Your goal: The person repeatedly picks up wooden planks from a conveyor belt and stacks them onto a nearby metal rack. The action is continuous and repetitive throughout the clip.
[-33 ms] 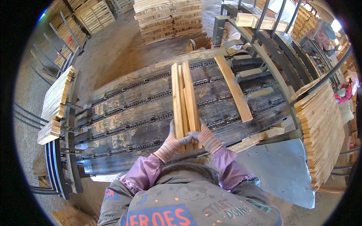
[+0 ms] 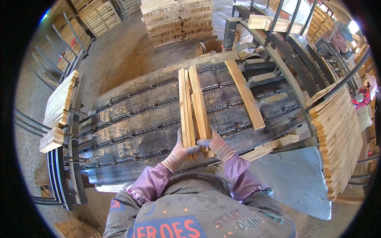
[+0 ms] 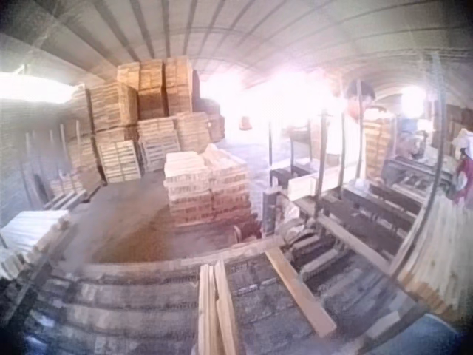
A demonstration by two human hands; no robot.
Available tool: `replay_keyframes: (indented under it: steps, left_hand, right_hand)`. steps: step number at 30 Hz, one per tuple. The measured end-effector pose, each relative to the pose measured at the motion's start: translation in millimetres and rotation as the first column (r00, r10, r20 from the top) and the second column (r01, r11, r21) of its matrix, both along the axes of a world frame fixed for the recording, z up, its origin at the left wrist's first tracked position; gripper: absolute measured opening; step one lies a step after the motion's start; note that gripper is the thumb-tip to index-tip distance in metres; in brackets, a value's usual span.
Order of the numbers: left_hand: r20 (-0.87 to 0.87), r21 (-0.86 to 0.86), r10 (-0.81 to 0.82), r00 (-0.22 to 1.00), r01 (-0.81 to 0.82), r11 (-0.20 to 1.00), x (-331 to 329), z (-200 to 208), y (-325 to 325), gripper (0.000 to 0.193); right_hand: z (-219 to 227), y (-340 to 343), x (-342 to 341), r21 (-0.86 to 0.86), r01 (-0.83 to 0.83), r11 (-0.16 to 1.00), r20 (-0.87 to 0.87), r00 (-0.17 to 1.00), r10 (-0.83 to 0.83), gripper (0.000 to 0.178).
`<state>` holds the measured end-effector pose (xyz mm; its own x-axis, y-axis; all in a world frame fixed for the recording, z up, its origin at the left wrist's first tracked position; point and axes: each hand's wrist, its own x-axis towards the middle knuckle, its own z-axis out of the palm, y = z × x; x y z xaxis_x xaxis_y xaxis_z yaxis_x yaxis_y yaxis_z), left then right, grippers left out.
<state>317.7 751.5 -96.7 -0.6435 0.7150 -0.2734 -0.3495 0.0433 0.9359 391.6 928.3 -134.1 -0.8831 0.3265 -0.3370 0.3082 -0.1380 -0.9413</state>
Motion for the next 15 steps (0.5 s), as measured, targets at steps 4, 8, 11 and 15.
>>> replay_keyframes:
  steps: [4,8,11,15]
  left_hand:
    - [0.239,0.085,-0.005,0.971,-0.016,0.996,-10.3,0.5,-27.5,0.093]
    - [0.444,0.188,-0.020,0.896,-0.071,0.980,-22.1,20.0,-58.0,0.091]
    - [0.459,0.225,-0.047,0.887,-0.066,0.972,-24.6,22.8,-68.2,0.089]
    - [0.390,0.208,-0.018,0.920,-0.069,0.976,-22.1,20.9,-73.3,0.094]
  right_hand:
    - [-9.3,44.5,-3.3,0.273,0.007,0.962,0.132,0.990,-0.045,0.105]
    - [8.0,111.5,-8.8,0.842,-0.245,0.480,0.461,0.789,-0.407,0.110]
    - [-29.5,145.2,-2.1,0.896,-0.338,0.288,0.442,0.740,-0.507,0.103]
    - [1.5,134.8,-17.7,0.829,-0.254,0.498,0.452,0.829,-0.330,0.104]
